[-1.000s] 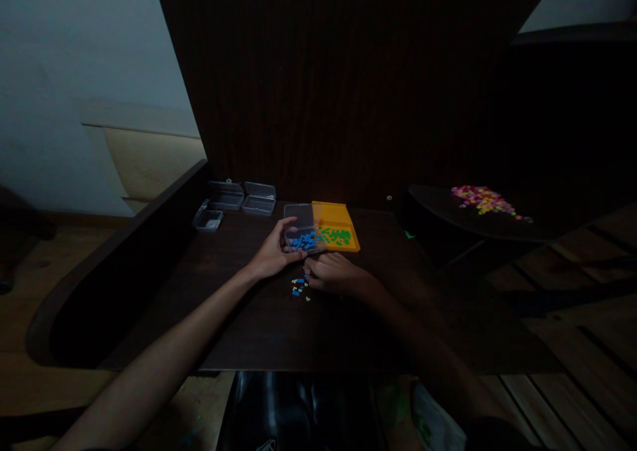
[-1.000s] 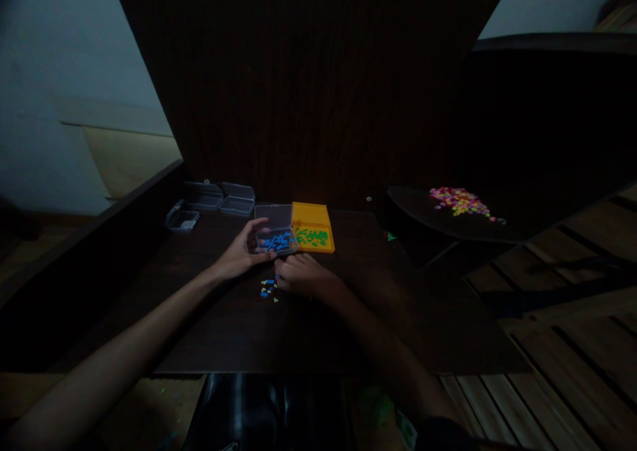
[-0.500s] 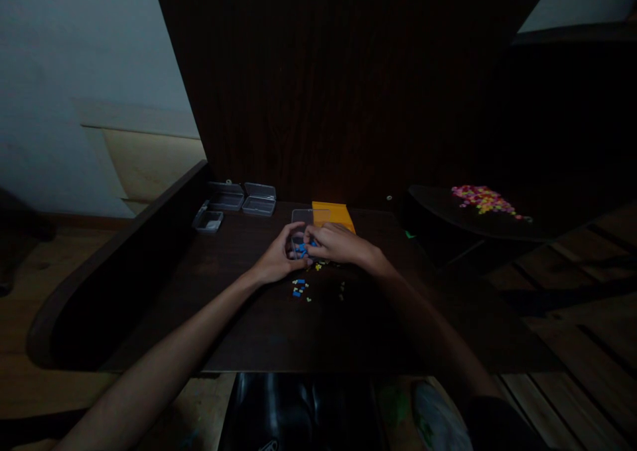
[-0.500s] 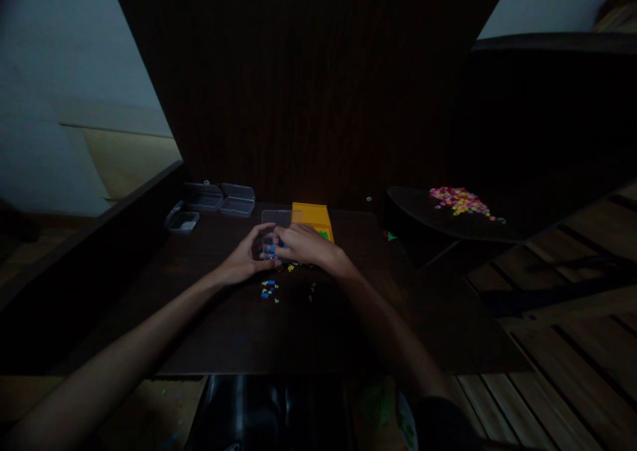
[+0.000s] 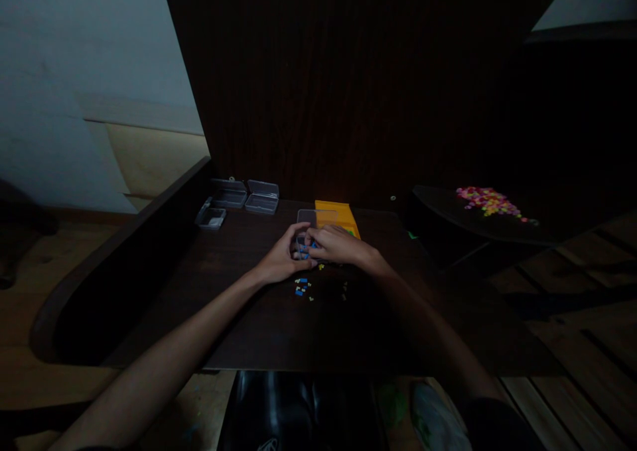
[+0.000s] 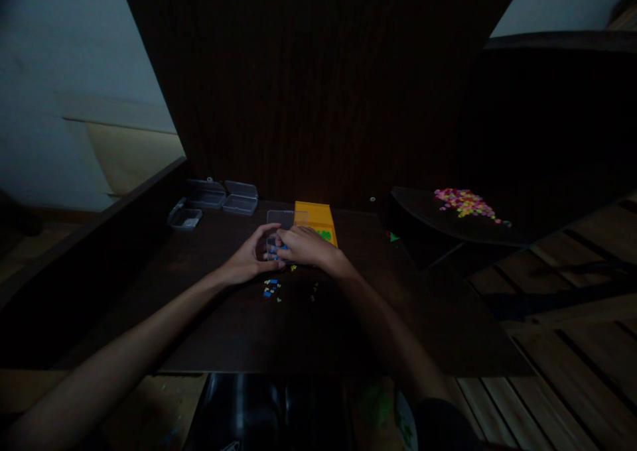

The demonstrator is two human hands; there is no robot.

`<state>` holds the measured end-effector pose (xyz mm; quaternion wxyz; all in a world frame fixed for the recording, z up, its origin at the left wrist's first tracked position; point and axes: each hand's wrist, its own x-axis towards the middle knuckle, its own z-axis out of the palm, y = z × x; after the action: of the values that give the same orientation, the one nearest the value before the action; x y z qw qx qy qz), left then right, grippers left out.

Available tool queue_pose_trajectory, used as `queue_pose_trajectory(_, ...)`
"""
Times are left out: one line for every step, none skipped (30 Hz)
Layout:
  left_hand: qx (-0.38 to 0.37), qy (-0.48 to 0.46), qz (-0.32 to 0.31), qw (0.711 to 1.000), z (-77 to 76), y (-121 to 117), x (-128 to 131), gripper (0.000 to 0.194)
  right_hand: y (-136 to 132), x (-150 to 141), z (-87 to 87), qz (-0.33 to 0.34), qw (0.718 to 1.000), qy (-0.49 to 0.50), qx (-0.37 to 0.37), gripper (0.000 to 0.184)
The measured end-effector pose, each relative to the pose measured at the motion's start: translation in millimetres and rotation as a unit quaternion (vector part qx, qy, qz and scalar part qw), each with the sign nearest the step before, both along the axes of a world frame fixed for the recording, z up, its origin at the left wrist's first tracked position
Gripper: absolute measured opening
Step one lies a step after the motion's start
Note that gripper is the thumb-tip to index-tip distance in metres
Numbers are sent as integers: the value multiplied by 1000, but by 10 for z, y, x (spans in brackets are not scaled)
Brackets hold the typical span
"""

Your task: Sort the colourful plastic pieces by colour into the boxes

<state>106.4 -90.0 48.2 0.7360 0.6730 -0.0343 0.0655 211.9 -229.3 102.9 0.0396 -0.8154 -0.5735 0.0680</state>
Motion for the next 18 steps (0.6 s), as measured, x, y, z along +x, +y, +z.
queue_pose_trajectory(-2,-4,-1,1000,-1,-2,0,79,-9,1,7,-3,1000,1,1,24)
queue_pose_trajectory(-5,-6,-4,1000,-2,-5,0,79,-14,-1,14,-5,1000,0,3,24)
queue_pose_trajectory(-8,-5,-6,1000,-1,-7,1,79,-15,-5,19,-4,1000,-4,6,24)
queue_pose_trajectory(-11,-3,-7,1000,0,-10,1,80,-13,-11,23,-3,1000,-9,9,24)
queue_pose_trajectory(-11,-1,-6,1000,2,-12,1,80,-8,-19,23,0,1000,-16,13,24)
queue_pose_trajectory(-11,2,-5,1000,5,-13,1,81,-1,-28,21,3,1000,-24,16,24)
queue_pose_trajectory(-10,3,-3,1000,8,-14,0,81,7,-38,16,6,999,-33,18,25)
queue_pose_trajectory(-9,4,-3,1000,11,-15,-2,81,15,-46,9,7,999,-41,18,25)
queue_pose_trajectory(-9,4,-4,1000,12,-15,-3,81,22,-53,2,6,999,-47,16,26)
queue_pose_trajectory(-11,3,-6,1000,13,-14,-4,81,29,-59,-6,4,999,-52,12,27)
queue_pose_trajectory(-13,2,-7,1000,13,-14,-4,80,35,-62,-13,2,998,-55,7,27)
queue_pose_trajectory(-14,2,-7,1000,12,-13,-4,80,39,-63,-18,0,998,-58,0,27)
queue_pose_trajectory(-15,3,-6,1000,11,-12,-3,80,42,-62,-21,-2,998,-60,-6,28)
queue_pose_trajectory(-15,5,-5,1000,11,-12,-1,80,43,-60,-22,-3,998,-60,-11,28)
queue_pose_trajectory(-15,6,-4,1000,11,-12,0,81,42,-58,-19,-1,998,-59,-14,28)
queue_pose_trajectory(-14,8,-5,1000,12,-12,1,81,38,-55,-13,3,998,-55,-15,28)
queue_pose_trajectory(-15,9,-5,1000,15,-12,2,81,32,-54,-3,6,999,-50,-14,28)
queue_pose_trajectory(-16,9,-5,1000,17,-12,2,81,23,-53,11,9,999,-44,-11,28)
